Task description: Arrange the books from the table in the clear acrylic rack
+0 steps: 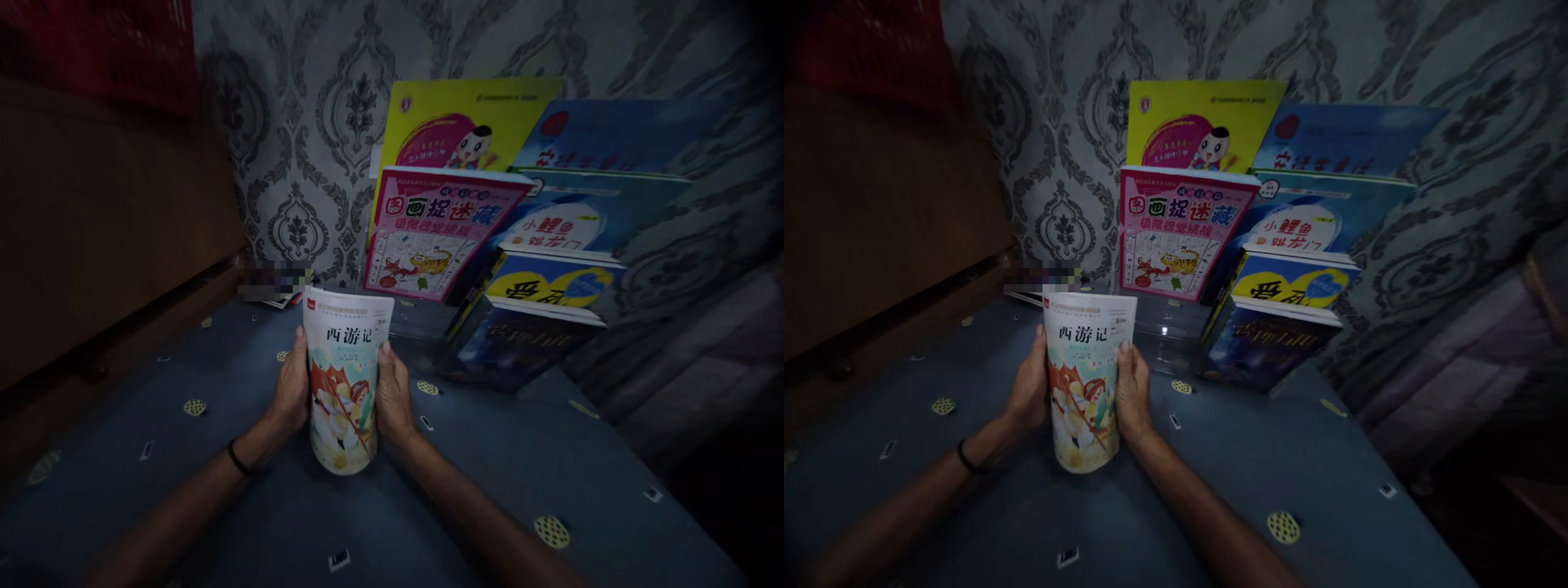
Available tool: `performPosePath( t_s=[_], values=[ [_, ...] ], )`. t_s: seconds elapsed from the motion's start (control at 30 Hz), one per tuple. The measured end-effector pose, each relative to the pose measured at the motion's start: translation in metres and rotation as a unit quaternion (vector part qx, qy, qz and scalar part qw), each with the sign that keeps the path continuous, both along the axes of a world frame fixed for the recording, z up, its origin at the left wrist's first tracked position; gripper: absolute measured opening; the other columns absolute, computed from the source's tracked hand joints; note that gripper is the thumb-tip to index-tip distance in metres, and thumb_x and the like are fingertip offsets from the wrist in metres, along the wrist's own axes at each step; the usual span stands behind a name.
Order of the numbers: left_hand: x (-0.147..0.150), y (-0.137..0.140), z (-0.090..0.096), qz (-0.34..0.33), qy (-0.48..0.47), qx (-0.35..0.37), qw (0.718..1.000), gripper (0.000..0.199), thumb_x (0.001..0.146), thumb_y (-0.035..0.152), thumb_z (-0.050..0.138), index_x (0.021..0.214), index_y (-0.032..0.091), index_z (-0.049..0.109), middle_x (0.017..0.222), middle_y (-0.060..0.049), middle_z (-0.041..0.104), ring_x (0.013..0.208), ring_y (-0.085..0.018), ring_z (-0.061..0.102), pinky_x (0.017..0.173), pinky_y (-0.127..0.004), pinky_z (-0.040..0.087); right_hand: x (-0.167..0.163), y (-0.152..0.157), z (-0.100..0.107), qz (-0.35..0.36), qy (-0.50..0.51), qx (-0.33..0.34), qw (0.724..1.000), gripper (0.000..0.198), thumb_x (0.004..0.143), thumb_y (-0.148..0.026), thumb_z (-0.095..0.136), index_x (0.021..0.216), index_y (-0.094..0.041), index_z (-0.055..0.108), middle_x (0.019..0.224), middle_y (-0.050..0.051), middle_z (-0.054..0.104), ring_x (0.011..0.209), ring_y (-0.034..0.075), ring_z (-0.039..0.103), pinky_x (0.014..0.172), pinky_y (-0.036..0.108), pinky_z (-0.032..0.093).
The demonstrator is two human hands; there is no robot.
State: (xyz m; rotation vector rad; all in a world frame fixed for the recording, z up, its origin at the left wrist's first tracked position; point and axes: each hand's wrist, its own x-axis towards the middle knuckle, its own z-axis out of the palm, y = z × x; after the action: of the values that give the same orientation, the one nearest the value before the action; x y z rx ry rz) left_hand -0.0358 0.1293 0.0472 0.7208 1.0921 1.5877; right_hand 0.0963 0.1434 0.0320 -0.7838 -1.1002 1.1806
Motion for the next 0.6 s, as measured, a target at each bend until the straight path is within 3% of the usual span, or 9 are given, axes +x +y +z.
performPosePath(
  t_s=[0.3, 0.6],
  values=[
    [0.003, -0.007, -0.002, -0.027, -0.054, -0.023, 0.998, 0.052, 0.103, 0.052, 0.038, 0.111, 0.016, 0.074, 0.114, -0.009, 0.077, 0.111, -0.027, 0.072, 0.104, -0.041, 0.053, -0.003, -0.002, -0.012, 0.015, -0.012, -0.013, 1.0, 0.062, 0.085, -0.075, 0.056, 0.1, -0.017, 0.071, 0.102, 0.009, 0.078, 0.094, 0.026, 0.071, 0.086, 0.037, 0.056],
    [-0.009, 0.003, -0.022, -0.05, -0.024, 0.051, 0.997, 0.061, 0.09, 0.065, 0.056, 0.123, 0.016, 0.071, 0.12, -0.012, 0.075, 0.123, -0.03, 0.064, 0.113, -0.045, 0.045, 0.025, 0.011, -0.007, -0.088, -0.094, 0.021, 0.991, 0.061, 0.085, -0.076, 0.053, 0.094, -0.018, 0.069, 0.094, 0.007, 0.077, 0.087, 0.024, 0.068, 0.079, 0.036, 0.055]
  ],
)
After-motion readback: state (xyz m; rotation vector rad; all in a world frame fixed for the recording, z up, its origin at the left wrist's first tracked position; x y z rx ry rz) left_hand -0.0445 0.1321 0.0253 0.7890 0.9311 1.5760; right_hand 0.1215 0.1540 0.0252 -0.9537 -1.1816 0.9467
